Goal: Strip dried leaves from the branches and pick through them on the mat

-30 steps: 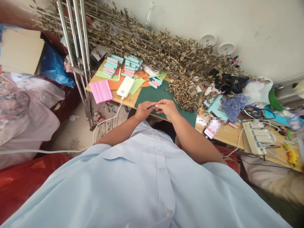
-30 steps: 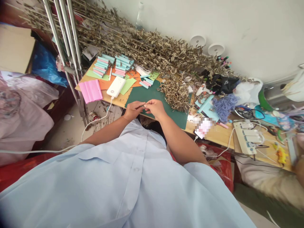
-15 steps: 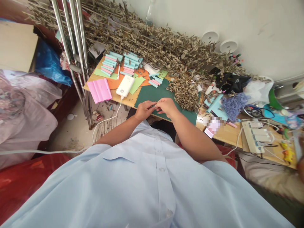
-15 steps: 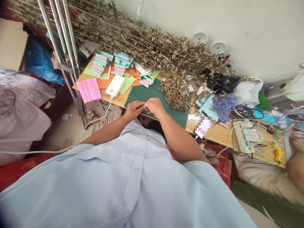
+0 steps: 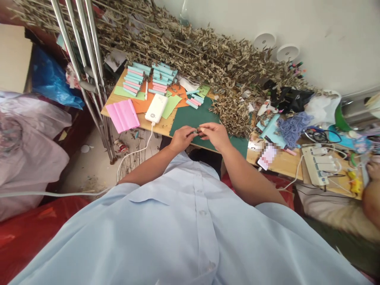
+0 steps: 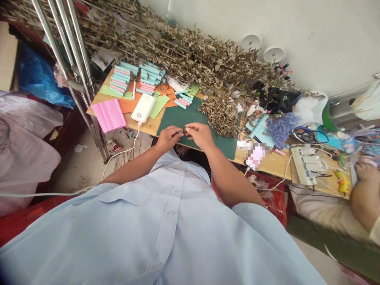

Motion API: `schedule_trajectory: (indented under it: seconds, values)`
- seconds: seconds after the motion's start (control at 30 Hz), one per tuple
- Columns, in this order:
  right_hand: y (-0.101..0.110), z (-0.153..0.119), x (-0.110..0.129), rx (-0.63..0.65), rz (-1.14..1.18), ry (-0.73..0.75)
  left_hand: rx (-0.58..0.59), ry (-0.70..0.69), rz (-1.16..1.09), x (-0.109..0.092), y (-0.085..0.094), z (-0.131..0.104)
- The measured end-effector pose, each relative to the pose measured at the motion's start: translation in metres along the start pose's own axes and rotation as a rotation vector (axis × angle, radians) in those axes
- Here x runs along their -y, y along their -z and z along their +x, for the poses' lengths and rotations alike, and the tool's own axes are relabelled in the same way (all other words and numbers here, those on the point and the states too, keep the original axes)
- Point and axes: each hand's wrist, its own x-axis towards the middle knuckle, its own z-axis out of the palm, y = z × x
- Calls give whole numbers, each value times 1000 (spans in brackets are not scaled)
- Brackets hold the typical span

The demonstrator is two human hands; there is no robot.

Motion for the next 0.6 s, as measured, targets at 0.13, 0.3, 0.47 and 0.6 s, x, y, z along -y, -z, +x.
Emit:
schedule_trajectory:
  seconds: [0.13,0.3,0.47,0.6]
  values:
    - [-9,-22,-19,-60,-275,277,30,28,12,-2,4,3]
    - [-26,-35,-29,-52,-619,465,66,53,22,-1,10,5]
    - [-31,-32,-35,-104,-608,472,112,118,-2,0,12,6]
    - [-26,-27,-45,-197,-310,480,76,424,-208,-9,14,14]
